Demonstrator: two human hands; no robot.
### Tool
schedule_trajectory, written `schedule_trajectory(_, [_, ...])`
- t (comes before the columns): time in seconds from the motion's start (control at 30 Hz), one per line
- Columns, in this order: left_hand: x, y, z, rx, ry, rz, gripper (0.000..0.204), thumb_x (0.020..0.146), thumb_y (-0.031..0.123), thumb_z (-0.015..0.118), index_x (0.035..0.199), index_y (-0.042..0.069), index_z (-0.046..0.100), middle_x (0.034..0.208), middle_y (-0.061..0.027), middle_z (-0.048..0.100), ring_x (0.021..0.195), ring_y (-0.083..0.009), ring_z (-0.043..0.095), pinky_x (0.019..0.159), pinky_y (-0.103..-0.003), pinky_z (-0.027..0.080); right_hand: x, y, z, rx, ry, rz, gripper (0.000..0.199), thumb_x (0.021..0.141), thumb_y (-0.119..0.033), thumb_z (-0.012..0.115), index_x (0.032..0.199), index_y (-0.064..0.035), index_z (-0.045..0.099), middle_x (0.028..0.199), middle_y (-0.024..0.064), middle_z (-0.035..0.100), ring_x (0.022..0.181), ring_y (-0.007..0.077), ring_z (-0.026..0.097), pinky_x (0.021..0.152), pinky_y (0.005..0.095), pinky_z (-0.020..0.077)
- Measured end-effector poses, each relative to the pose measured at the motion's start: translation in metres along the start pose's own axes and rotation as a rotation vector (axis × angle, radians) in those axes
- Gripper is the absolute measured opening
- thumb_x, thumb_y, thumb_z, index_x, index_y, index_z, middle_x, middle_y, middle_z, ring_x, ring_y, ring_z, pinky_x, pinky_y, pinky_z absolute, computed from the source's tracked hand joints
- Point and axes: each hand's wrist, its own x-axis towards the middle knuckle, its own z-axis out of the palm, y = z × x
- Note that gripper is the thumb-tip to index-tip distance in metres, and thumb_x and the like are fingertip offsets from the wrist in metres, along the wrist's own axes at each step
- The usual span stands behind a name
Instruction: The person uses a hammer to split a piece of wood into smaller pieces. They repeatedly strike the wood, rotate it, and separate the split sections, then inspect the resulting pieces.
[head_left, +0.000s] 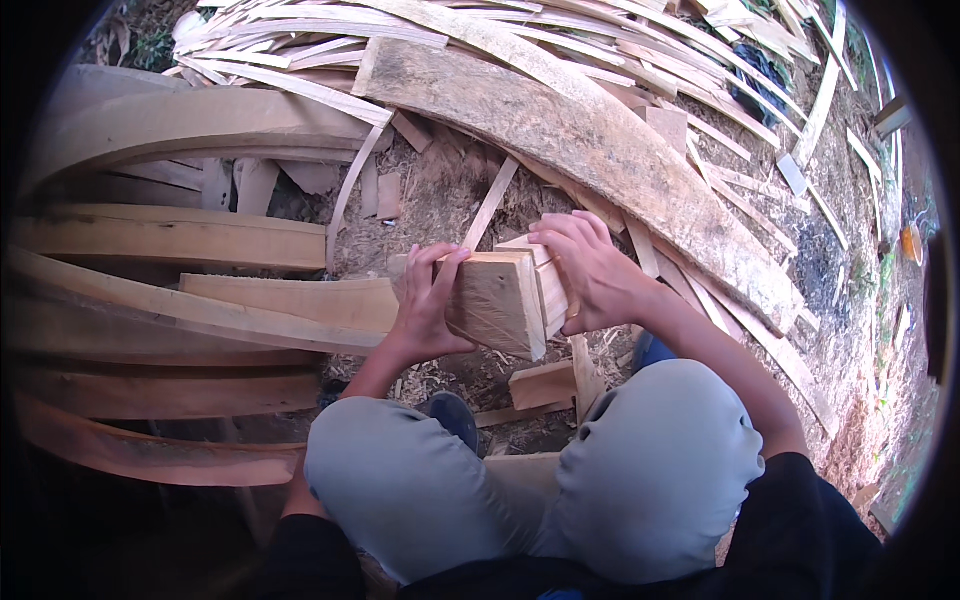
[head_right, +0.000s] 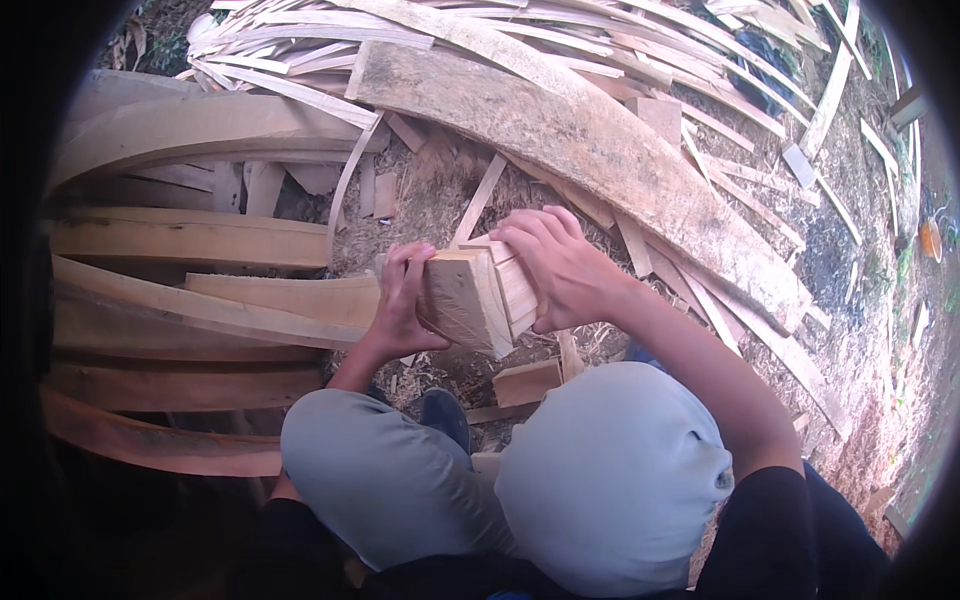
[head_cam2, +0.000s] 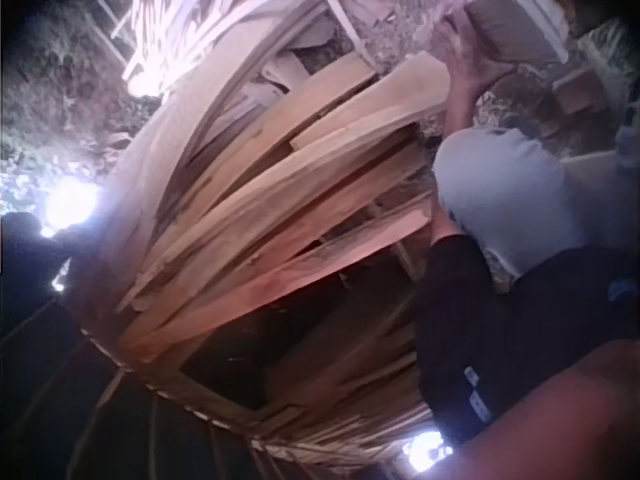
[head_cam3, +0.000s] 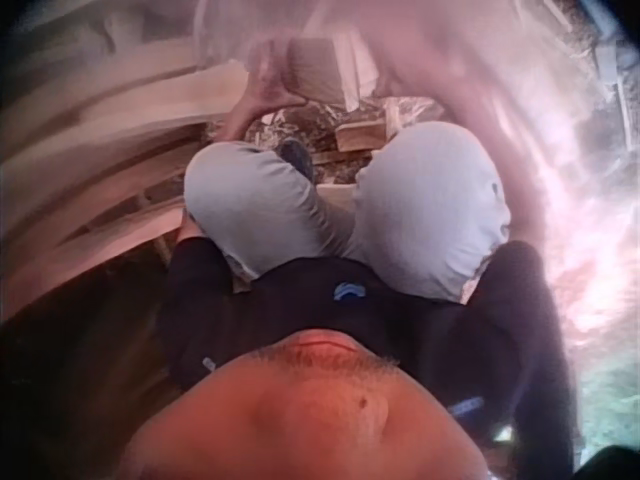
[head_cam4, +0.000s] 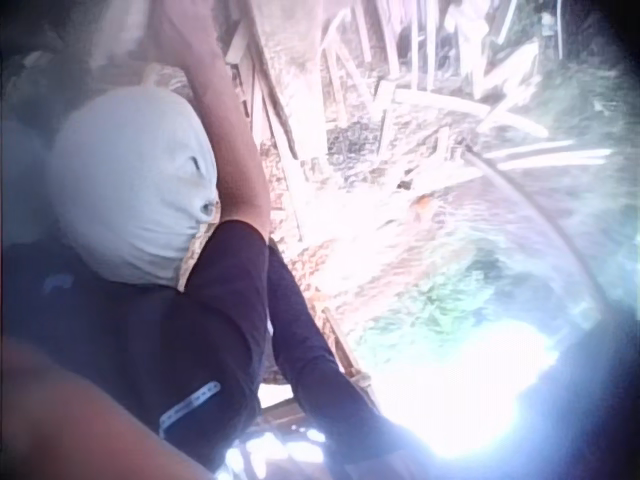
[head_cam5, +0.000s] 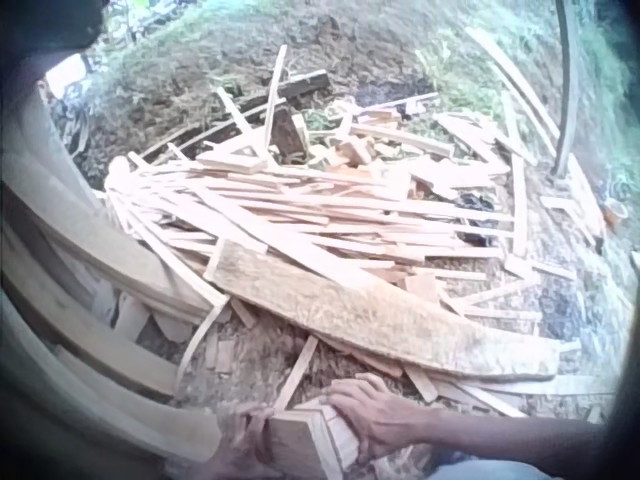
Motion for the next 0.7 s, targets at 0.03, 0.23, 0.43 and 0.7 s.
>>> schedule_trajectory(0.03, [-0.001, 0.004, 0.0, 0.014, -0.023, -0.016, 0.135, 0.039, 0.028, 0.099, 0.157, 0.015, 0.034, 0.145, -0.0169, 0.039, 0.139, -0.042, 0.036, 0.121, -0.059, 0.023, -0.003, 0.003, 0.002, 0.003, -0.045, 0.021, 0.106, 0.053, -0.033, 0.091, 0.142, -0.0035, 0.043, 0.137, 0.0185, 0.05, 0.134, 0.0361, 0.049, 0.118, 0.0527, 0.0329])
schedule_trajectory(0.23, [-0.009, 0.013, 0.008, 0.045, -0.101, -0.046, 0.133, 0.039, 0.026, 0.098, 0.157, 0.023, 0.036, 0.144, -0.015, 0.038, 0.142, -0.0407, 0.031, 0.122, -0.06, 0.018, -0.026, 0.016, 0.031, 0.126, -0.044, 0.038, 0.106, 0.053, -0.032, 0.094, 0.14, -0.0021, 0.042, 0.14, 0.0215, 0.048, 0.13, 0.0413, 0.049, 0.115, 0.0511, 0.0375])
schedule_trajectory(0.43, [-0.015, 0.012, 0.019, 0.065, -0.101, -0.03, 0.133, 0.039, 0.026, 0.098, 0.157, 0.024, 0.036, 0.143, -0.015, 0.038, 0.142, -0.0403, 0.031, 0.122, -0.06, 0.018, -0.038, 0.016, 0.043, 0.108, -0.019, 0.053, 0.112, 0.05, -0.029, 0.096, 0.143, -0.0018, 0.04, 0.142, 0.0216, 0.047, 0.133, 0.0413, 0.047, 0.117, 0.0531, 0.0342])
schedule_trajectory(0.7, [-0.019, 0.009, 0.028, -0.034, -0.082, -0.113, 0.137, 0.038, 0.031, 0.098, 0.158, 0.018, 0.033, 0.144, -0.015, 0.038, 0.139, -0.0397, 0.033, 0.117, -0.057, 0.022, -0.034, 0.007, 0.042, 0.079, 0.046, 0.096, 0.114, 0.049, -0.032, 0.095, 0.144, -0.0024, 0.039, 0.141, 0.0198, 0.048, 0.133, 0.0382, 0.047, 0.116, 0.0527, 0.0326])
